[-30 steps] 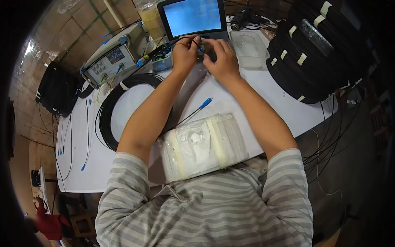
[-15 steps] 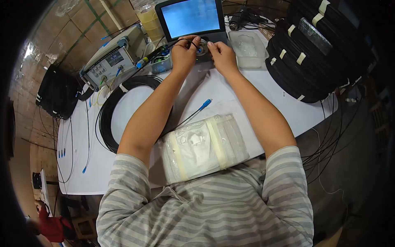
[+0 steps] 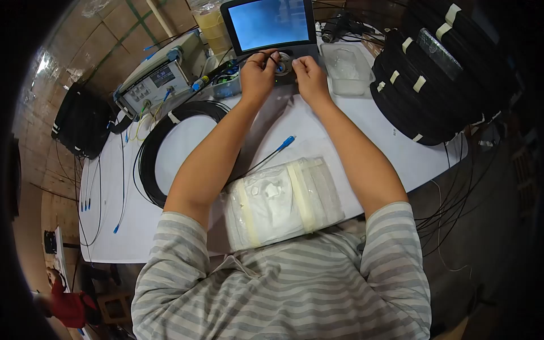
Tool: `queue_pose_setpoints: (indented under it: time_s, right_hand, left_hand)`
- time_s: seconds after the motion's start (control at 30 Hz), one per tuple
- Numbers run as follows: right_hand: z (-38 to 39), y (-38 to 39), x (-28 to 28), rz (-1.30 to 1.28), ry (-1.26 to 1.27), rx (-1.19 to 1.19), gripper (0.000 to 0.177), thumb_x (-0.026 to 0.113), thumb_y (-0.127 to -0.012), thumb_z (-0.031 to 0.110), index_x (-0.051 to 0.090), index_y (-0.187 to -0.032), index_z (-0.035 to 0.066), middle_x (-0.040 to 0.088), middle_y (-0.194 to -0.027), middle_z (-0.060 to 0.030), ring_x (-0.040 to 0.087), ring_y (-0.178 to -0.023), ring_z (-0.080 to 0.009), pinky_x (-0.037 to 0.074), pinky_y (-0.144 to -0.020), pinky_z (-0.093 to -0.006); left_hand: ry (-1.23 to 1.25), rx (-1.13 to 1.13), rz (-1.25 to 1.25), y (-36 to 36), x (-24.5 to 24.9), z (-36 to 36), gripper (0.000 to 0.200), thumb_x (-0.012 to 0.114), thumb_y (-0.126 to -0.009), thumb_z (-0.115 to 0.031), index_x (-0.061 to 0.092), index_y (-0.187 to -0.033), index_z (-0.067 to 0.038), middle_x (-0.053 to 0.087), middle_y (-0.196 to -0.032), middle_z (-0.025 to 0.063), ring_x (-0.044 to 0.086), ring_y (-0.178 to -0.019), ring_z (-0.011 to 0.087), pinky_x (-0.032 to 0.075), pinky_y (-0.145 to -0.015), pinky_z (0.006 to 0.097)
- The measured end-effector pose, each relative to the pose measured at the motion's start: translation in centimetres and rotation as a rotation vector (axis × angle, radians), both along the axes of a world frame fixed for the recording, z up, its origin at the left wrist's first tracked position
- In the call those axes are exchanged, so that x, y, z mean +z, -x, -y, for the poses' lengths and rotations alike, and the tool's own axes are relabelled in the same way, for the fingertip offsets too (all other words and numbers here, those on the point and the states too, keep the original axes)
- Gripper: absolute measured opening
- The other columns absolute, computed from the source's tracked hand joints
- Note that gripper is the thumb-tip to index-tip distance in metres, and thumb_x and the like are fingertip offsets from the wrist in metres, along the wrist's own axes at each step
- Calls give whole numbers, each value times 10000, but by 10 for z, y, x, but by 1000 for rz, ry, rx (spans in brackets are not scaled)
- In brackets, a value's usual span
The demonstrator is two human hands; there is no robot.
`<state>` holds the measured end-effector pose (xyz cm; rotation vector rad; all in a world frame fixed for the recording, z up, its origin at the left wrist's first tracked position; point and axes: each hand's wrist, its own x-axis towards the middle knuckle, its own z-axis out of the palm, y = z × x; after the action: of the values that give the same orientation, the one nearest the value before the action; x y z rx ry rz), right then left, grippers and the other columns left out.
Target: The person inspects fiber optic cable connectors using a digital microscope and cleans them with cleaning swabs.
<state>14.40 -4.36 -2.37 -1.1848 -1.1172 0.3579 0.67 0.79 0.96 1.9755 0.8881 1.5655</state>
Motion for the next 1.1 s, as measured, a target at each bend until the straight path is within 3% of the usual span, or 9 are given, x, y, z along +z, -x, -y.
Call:
queue_pose_setpoints:
  time_s: [0.4,0.5,0.6,0.7,0.77,0.8,0.83,1.0,1.1]
  right_hand:
    - [-4,-7,-5,9,73,34,290,593,-1038,323,647,-967,48,641,-705,-32,594,-630,-121,475,-599,-307]
    - [-3,-6,-1,14,50,48,282,595,-1034,311,642,-969,41,659,-723,-40,612,-658,-118,484,-620,-301]
    - [-1,-1,1,28,62,48,326,582,-1043,345,638,-946,39,675,-735,-49,623,-675,-122,489,-640,-304]
    - [1,-1,4,62,82,18,389,567,-1052,398,639,-928,36,676,-733,-55,624,-676,-128,489,-642,-309]
    - [1,-4,4,62,83,20,387,571,-1051,395,642,-932,34,678,-736,-56,624,-679,-125,491,-643,-303]
    - [1,-1,4,61,82,28,386,573,-1050,394,644,-934,33,679,-738,-56,624,-680,-123,492,-643,-301]
    - [1,0,5,44,86,35,380,577,-1050,388,645,-940,31,681,-741,-56,623,-681,-120,494,-644,-296]
    - [2,0,1,-18,82,66,329,596,-1042,343,647,-983,23,690,-764,-52,621,-684,-105,501,-646,-277]
    - [2,-1,-2,-23,41,62,284,599,-1039,307,643,-1005,29,695,-780,-51,623,-685,-103,503,-645,-278]
  left_hand:
    - [222,-66,-256,48,18,25,342,710,-959,-289,681,-1005,48,706,-933,150,683,-855,244,532,-816,381]
    - [292,-199,-68,82,34,55,377,701,-969,-342,660,-900,26,694,-850,122,664,-777,214,531,-812,354]
    - [565,-619,20,122,77,113,417,656,-995,-379,607,-778,-26,656,-706,76,627,-663,175,530,-825,348]
    - [354,-1148,198,151,102,182,472,622,-1012,-403,528,-671,-90,549,-543,17,504,-495,124,527,-844,460]
    - [64,-1629,206,144,127,207,578,616,-1016,-456,443,-571,-129,543,-573,37,445,-437,187,520,-892,535]
    - [33,-1738,208,147,142,221,510,662,-1008,-431,605,-623,-102,574,-558,7,530,-465,155,542,-888,523]
    - [-9,-1844,205,149,152,228,505,649,-1017,-406,600,-622,-94,569,-556,13,528,-465,152,559,-841,502]
    - [165,-1650,468,171,162,292,629,553,-1056,-339,447,-468,-143,366,-400,-33,334,-363,103,588,-920,480]
    - [83,-1682,518,168,162,292,619,497,-1074,-279,445,-474,-136,371,-408,-31,339,-371,104,602,-890,461]
